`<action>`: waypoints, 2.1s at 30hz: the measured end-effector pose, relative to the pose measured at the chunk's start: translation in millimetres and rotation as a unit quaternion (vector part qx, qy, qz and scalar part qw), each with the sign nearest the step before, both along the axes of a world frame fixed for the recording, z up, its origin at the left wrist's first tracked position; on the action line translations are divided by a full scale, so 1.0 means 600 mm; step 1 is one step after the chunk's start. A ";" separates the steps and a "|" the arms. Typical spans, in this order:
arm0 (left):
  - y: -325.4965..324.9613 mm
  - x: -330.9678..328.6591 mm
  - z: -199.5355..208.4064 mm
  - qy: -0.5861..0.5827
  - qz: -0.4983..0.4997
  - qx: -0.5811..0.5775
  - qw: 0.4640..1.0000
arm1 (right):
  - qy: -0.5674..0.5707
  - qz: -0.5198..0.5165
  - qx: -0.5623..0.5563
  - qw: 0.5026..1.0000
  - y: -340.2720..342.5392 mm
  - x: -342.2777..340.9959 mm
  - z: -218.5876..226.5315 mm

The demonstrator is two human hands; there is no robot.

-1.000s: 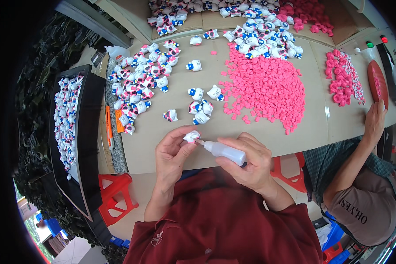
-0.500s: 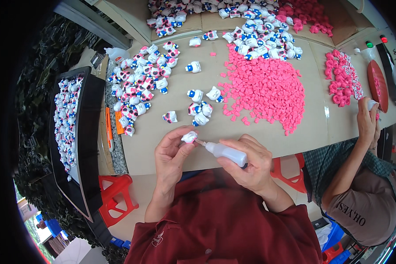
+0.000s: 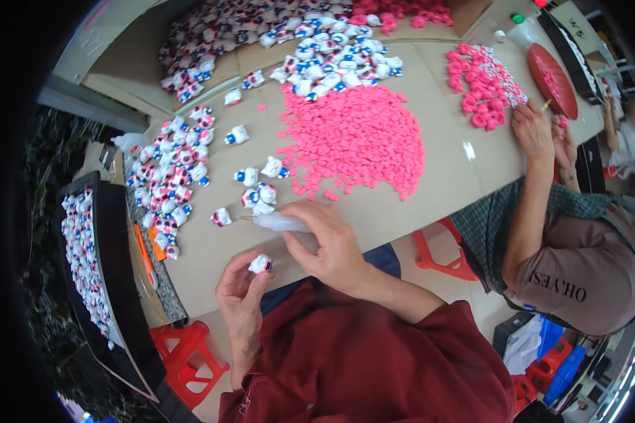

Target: The person assembles small character-based toys by gluing small pink parts and small white parts together with a glue bottle.

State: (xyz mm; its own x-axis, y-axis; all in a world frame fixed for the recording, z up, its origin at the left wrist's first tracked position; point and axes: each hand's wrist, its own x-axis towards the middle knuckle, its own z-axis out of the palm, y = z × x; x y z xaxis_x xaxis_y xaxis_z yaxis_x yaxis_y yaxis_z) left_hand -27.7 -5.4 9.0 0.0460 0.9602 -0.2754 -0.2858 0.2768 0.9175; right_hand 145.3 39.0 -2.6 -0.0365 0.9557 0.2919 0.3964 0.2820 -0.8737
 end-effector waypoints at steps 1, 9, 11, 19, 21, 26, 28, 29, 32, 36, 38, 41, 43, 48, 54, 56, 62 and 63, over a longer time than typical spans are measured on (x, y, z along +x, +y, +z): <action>-0.003 0.000 0.002 0.008 -0.004 -0.008 1.000 | -0.003 -0.007 0.001 1.000 -0.002 -0.004 0.000; 0.003 0.009 0.000 0.015 -0.018 -0.006 1.000 | 0.049 0.020 -0.011 0.999 0.009 -0.012 0.013; 0.004 0.013 0.004 0.013 -0.015 -0.016 1.000 | -0.002 0.022 0.013 1.000 0.009 -0.007 0.010; 0.008 0.022 -0.002 0.009 -0.019 -0.004 1.000 | 0.009 0.025 -0.011 1.000 -0.003 0.011 0.011; 0.008 0.019 -0.001 0.009 -0.017 -0.001 1.000 | 0.020 -0.012 0.004 1.000 -0.007 0.025 0.037; 0.007 0.023 -0.002 0.019 -0.024 0.030 0.999 | -0.214 -0.081 0.044 0.972 0.007 0.087 0.035; 0.009 0.025 -0.005 0.015 -0.033 0.029 0.999 | -0.225 -0.092 0.018 0.970 0.014 0.087 0.028; 0.009 0.026 -0.007 0.012 -0.041 0.027 0.999 | -0.224 -0.090 0.017 0.970 0.016 0.086 0.022; 0.011 0.032 -0.009 0.011 -0.045 0.038 0.998 | -0.236 -0.092 0.034 0.967 0.018 0.084 0.014; 0.007 0.044 -0.009 0.037 -0.004 0.059 0.998 | -0.203 -0.053 0.045 0.977 0.001 0.067 0.044; 0.006 0.050 -0.012 0.051 0.021 0.104 0.993 | -0.176 -0.008 0.039 0.984 -0.013 0.052 0.061; 0.008 0.055 -0.021 0.132 0.037 0.172 0.976 | -0.149 0.013 0.067 0.986 -0.019 0.042 0.056; 0.011 0.057 -0.023 0.176 0.038 0.200 0.963 | -0.141 0.019 0.067 0.988 -0.019 0.037 0.052; 0.015 0.060 -0.018 0.279 0.044 0.264 0.922 | -0.113 0.031 0.037 0.992 -0.025 0.030 0.047; 0.014 0.053 -0.019 0.226 0.018 0.224 0.948 | 0.050 0.065 -0.112 0.990 -0.026 0.042 0.038; 0.014 0.049 -0.021 0.147 -0.030 0.157 0.976 | 0.120 0.042 -0.248 0.960 -0.021 0.047 0.038; 0.018 0.045 -0.013 0.155 -0.042 0.168 0.973 | 0.064 0.116 -0.107 0.985 -0.003 0.054 0.041; 0.019 0.045 -0.014 0.156 -0.041 0.168 0.973 | 0.064 0.117 -0.107 0.985 -0.003 0.053 0.041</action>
